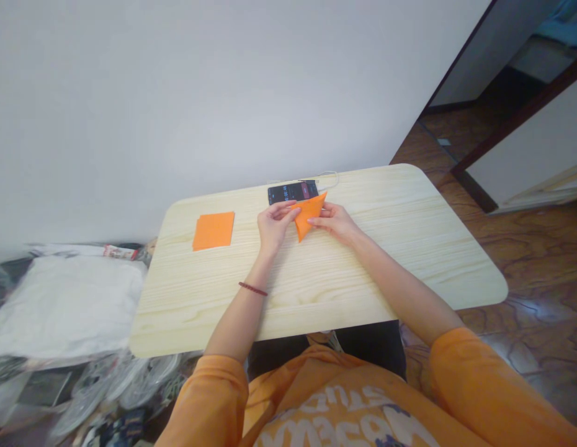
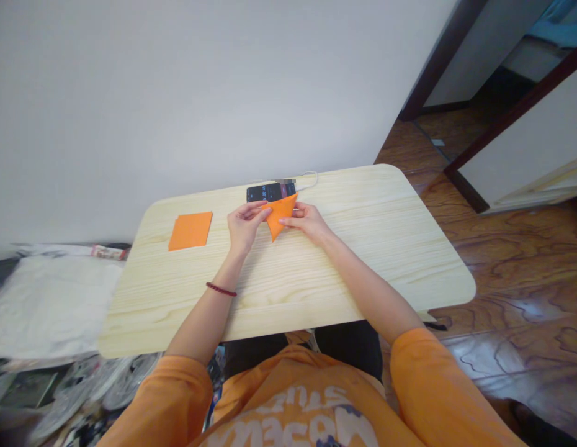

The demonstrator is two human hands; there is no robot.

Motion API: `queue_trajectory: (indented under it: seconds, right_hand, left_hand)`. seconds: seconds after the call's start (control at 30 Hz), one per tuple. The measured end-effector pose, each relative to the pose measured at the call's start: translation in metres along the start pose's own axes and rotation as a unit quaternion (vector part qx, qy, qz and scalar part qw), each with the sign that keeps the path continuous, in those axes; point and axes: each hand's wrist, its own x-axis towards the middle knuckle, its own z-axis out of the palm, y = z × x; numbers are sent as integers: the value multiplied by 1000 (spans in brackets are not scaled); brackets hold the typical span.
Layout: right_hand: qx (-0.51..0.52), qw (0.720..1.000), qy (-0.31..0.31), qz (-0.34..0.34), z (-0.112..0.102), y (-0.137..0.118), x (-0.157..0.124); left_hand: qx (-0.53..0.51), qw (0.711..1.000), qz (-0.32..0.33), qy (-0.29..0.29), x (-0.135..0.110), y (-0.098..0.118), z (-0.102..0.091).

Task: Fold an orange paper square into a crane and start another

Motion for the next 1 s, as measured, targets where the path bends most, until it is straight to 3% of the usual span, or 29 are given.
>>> queue_trajectory:
  seconds: [1.0]
  right_hand:
    - [29,999,22,-5,-5,0,2]
  left_hand:
    - [-32,999,-4,23,-3,5,3]
